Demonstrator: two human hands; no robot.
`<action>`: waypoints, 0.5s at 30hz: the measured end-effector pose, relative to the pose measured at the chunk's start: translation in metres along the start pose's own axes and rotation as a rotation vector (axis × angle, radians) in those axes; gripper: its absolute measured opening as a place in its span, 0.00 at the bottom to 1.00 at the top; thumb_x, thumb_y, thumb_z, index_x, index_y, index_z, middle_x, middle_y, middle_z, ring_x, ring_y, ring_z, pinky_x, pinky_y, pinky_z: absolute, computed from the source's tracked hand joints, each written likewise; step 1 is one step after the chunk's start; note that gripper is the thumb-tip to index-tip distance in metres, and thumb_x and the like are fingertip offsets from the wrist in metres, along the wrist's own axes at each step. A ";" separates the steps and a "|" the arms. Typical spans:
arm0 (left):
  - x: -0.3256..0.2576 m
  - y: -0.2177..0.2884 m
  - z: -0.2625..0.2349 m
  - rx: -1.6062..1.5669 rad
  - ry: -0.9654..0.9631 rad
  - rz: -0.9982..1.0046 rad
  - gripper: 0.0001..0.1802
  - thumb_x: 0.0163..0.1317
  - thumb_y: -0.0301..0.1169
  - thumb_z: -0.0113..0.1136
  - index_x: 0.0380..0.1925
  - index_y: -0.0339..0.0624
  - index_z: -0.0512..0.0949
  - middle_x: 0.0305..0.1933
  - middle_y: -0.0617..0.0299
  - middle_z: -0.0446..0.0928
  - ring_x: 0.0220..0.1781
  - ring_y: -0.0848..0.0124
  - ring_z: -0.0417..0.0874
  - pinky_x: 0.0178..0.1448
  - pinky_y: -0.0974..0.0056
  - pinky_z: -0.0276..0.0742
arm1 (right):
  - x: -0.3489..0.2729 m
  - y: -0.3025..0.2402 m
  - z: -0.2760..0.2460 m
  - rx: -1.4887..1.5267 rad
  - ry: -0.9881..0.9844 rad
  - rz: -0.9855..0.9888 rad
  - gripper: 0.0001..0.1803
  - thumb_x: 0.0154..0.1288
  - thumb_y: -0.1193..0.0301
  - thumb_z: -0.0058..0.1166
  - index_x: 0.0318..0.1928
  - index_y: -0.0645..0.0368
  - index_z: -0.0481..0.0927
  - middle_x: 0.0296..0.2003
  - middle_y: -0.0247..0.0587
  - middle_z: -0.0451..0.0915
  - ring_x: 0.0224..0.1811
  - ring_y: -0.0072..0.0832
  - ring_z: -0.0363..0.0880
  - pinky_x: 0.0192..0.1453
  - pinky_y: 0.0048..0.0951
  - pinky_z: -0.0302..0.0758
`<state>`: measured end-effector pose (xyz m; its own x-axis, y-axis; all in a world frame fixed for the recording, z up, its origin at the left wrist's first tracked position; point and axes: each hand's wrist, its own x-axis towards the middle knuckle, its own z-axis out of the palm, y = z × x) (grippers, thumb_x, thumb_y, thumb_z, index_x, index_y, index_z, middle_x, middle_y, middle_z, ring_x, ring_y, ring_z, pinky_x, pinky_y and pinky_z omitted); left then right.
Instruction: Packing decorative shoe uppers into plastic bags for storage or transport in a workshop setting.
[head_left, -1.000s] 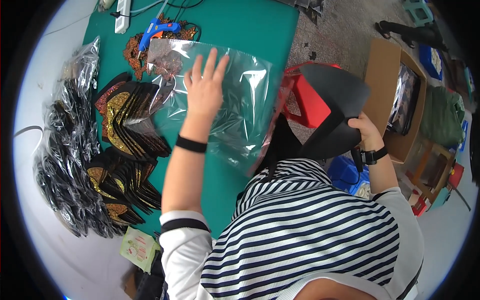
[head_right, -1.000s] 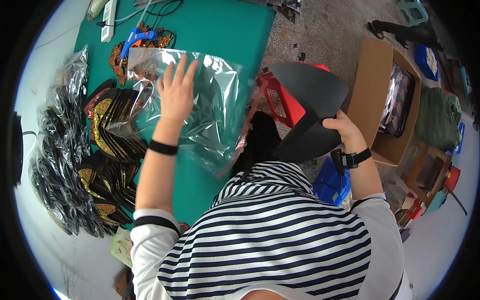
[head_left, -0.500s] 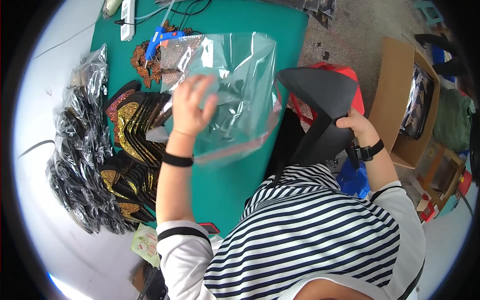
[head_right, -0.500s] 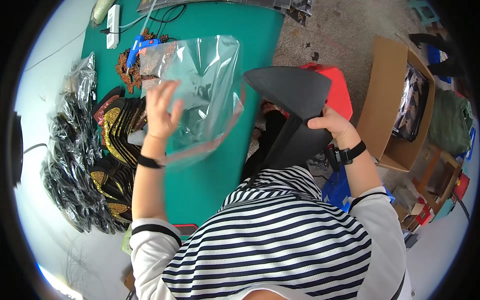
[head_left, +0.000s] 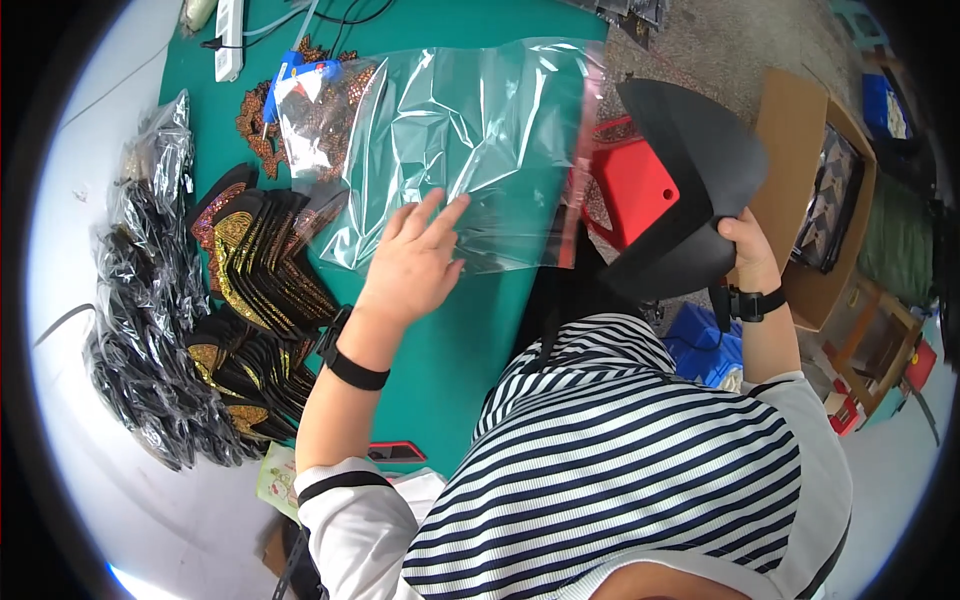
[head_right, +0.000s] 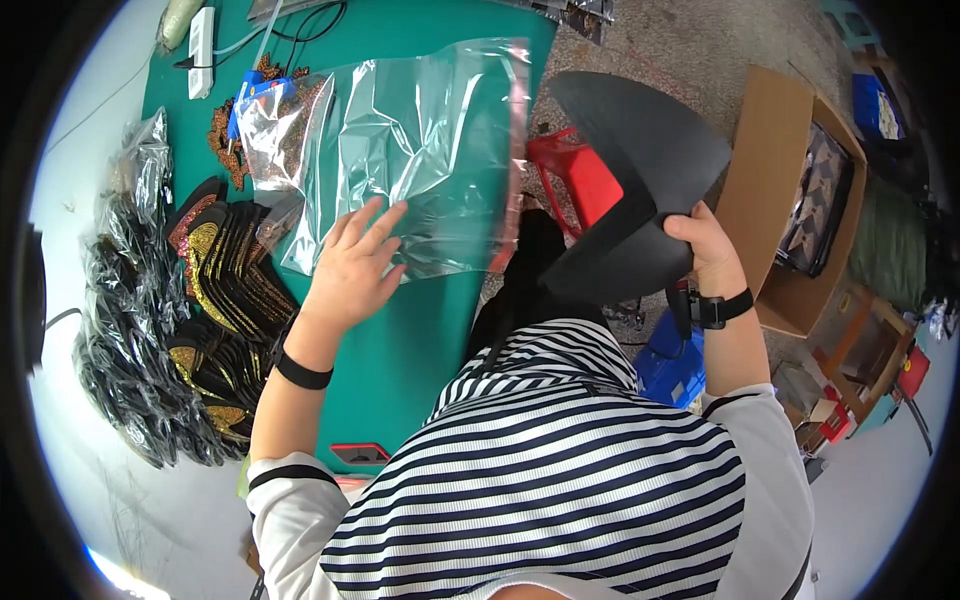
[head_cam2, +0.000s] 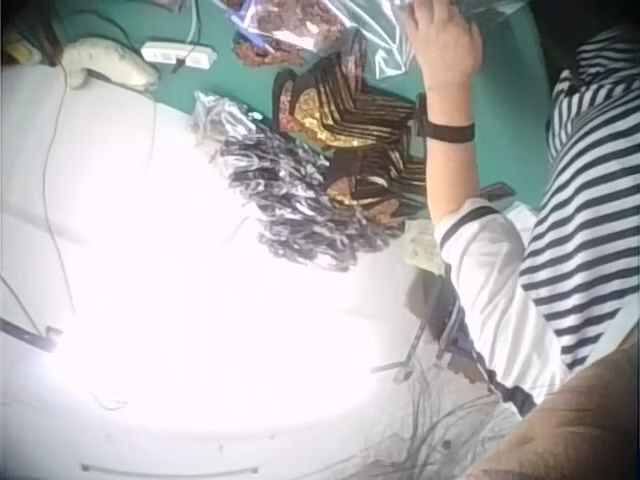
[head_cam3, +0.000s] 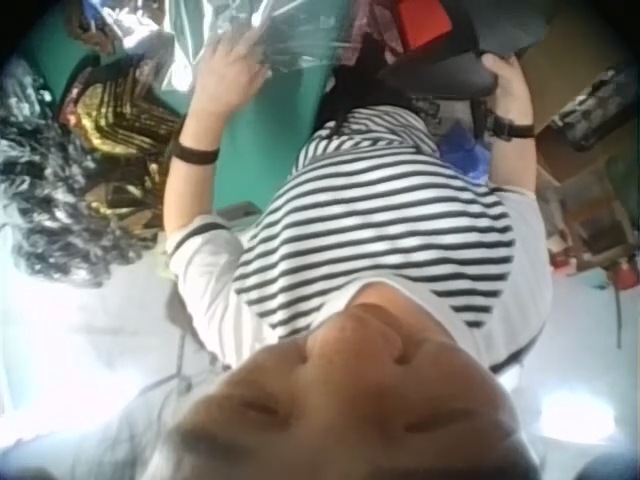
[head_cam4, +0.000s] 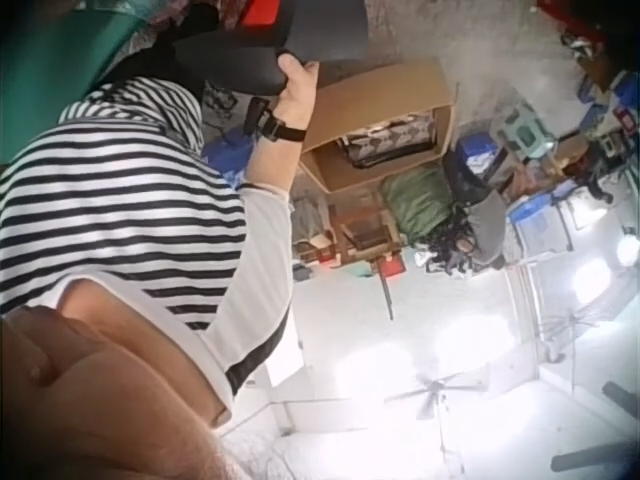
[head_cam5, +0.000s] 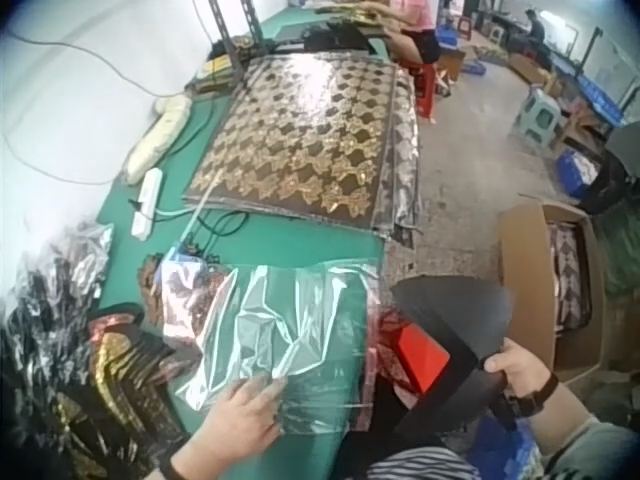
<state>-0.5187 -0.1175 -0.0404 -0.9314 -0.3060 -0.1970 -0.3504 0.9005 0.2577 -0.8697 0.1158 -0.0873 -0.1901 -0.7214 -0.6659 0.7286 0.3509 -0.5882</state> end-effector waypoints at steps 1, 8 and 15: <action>0.007 0.004 0.002 -0.019 -0.006 0.021 0.14 0.45 0.33 0.65 0.33 0.40 0.79 0.60 0.59 0.68 0.63 0.57 0.65 0.61 0.51 0.64 | -0.001 -0.001 -0.001 0.023 -0.020 -0.022 0.46 0.39 0.72 0.70 0.61 0.66 0.63 0.54 0.45 0.73 0.55 0.35 0.73 0.59 0.31 0.68; 0.071 0.038 0.012 0.058 -0.021 -0.354 0.18 0.55 0.47 0.59 0.28 0.42 0.74 0.19 0.61 0.73 0.24 0.58 0.78 0.46 0.49 0.72 | 0.025 0.014 -0.004 -0.129 -0.079 0.013 0.46 0.38 0.70 0.71 0.60 0.67 0.63 0.52 0.45 0.74 0.52 0.34 0.75 0.56 0.30 0.71; 0.122 0.053 0.038 -0.151 0.355 -0.258 0.19 0.47 0.39 0.66 0.36 0.42 0.73 0.40 0.56 0.72 0.41 0.57 0.73 0.44 0.54 0.70 | 0.047 0.031 -0.010 -0.032 -0.091 0.163 0.46 0.39 0.68 0.70 0.60 0.67 0.62 0.50 0.45 0.74 0.51 0.33 0.76 0.55 0.30 0.73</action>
<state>-0.6468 -0.0951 -0.0867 -0.7784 -0.6251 0.0568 -0.5614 0.7339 0.3825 -0.8627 0.0987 -0.1419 -0.0097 -0.7037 -0.7104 0.7236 0.4854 -0.4907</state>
